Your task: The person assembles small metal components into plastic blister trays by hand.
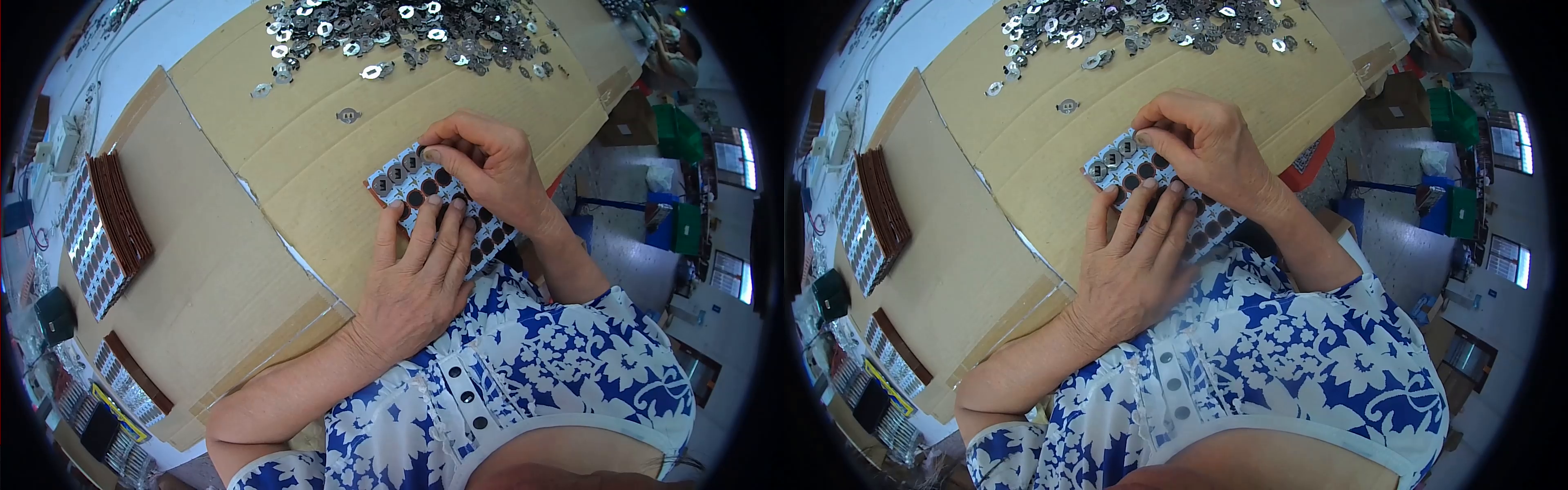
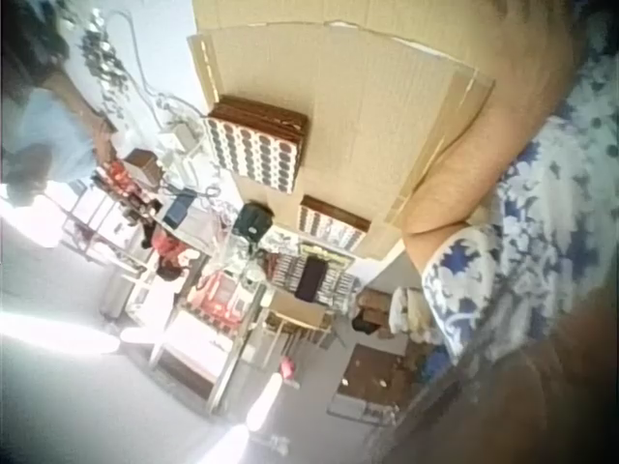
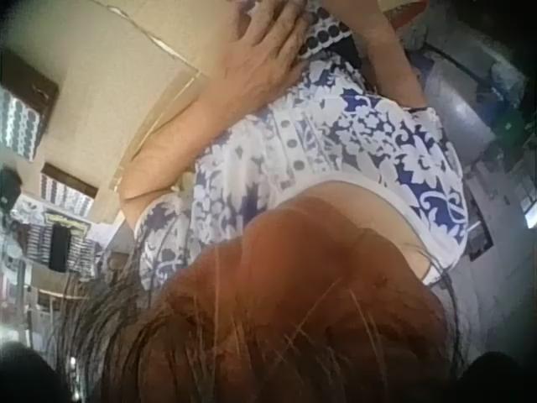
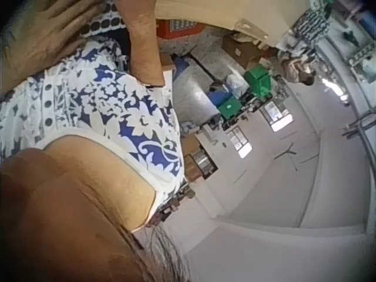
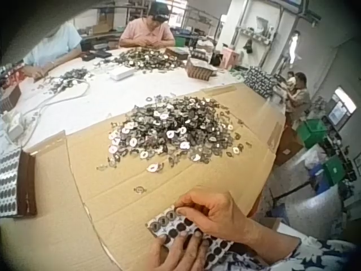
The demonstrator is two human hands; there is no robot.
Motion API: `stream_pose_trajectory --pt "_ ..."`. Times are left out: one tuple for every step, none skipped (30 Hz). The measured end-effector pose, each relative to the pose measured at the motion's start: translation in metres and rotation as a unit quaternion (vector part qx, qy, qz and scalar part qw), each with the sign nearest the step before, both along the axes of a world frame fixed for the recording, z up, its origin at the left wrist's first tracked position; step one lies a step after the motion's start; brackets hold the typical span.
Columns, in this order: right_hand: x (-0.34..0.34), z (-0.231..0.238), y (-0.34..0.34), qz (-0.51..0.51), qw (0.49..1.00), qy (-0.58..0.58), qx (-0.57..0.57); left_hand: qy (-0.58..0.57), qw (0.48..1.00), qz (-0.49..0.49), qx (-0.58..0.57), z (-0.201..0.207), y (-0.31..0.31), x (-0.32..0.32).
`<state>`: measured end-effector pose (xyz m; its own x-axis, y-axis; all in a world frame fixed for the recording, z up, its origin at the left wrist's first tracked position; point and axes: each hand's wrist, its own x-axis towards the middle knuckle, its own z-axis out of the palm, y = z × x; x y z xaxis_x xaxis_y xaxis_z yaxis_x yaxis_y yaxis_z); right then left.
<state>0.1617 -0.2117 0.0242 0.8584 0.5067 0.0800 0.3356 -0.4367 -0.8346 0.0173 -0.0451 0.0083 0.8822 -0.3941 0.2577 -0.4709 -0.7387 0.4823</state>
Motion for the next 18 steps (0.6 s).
stream_pose_trajectory --pt "-0.001 0.000 0.000 -0.002 0.998 -0.055 -0.021 -0.004 1.000 -0.002 0.000 0.000 0.000 0.000" --pt "-0.002 -0.001 0.000 -0.003 0.993 -0.111 -0.042 -0.004 1.000 -0.001 0.000 0.000 0.000 0.000" --pt "-0.004 -0.002 0.002 -0.003 0.993 -0.111 -0.042 0.012 1.000 0.000 -0.022 -0.001 0.000 0.001" --pt "-0.007 -0.004 0.004 -0.022 0.993 -0.114 -0.036 0.027 0.999 0.002 -0.043 -0.001 0.000 0.001" --pt "-0.008 -0.006 0.005 -0.042 0.992 -0.117 -0.029 0.027 0.999 0.002 -0.043 -0.002 0.000 0.002" --pt "-0.009 -0.007 0.005 -0.042 0.992 -0.116 -0.029 0.023 0.999 0.002 -0.039 -0.002 0.000 0.002" --pt "-0.009 -0.008 0.005 -0.037 0.991 -0.124 -0.036 0.019 0.999 0.003 -0.035 -0.003 0.000 0.002" --pt "-0.009 -0.008 0.004 -0.033 0.990 -0.132 -0.043 0.019 0.999 0.003 -0.035 -0.003 -0.001 0.001" --pt "-0.008 -0.008 0.004 -0.031 0.990 -0.132 -0.042 0.015 0.999 0.004 -0.030 -0.003 -0.002 0.001" --pt "-0.005 -0.007 0.002 0.005 0.988 -0.152 -0.031 0.010 1.000 0.006 -0.025 -0.003 -0.002 0.000" --pt "-0.002 -0.005 0.000 0.041 0.984 -0.173 -0.020 0.010 1.000 0.008 -0.024 -0.004 -0.003 -0.001" --pt "0.001 -0.003 -0.001 0.043 0.984 -0.173 -0.019 0.008 1.000 0.011 -0.021 -0.005 -0.004 -0.001" --pt "0.005 0.001 -0.001 0.050 0.991 -0.121 -0.036 0.007 1.000 0.014 -0.019 -0.006 -0.004 -0.002" --pt "0.007 0.002 0.000 0.058 0.995 -0.069 -0.053 0.007 1.000 0.016 -0.018 -0.006 -0.003 -0.002" --pt "0.005 0.002 0.001 0.059 0.994 -0.071 -0.053 0.010 1.000 0.015 -0.021 -0.005 -0.003 -0.002" --pt "0.001 -0.001 0.003 0.046 0.993 -0.096 -0.059 0.013 1.000 0.013 -0.024 -0.005 -0.002 -0.001" --pt "-0.002 -0.001 0.004 0.033 0.990 -0.122 -0.065 0.012 1.000 0.015 -0.024 -0.004 -0.002 0.000" --pt "-0.004 -0.001 0.004 0.035 0.990 -0.122 -0.065 0.009 1.000 0.010 -0.022 -0.004 -0.002 0.000"
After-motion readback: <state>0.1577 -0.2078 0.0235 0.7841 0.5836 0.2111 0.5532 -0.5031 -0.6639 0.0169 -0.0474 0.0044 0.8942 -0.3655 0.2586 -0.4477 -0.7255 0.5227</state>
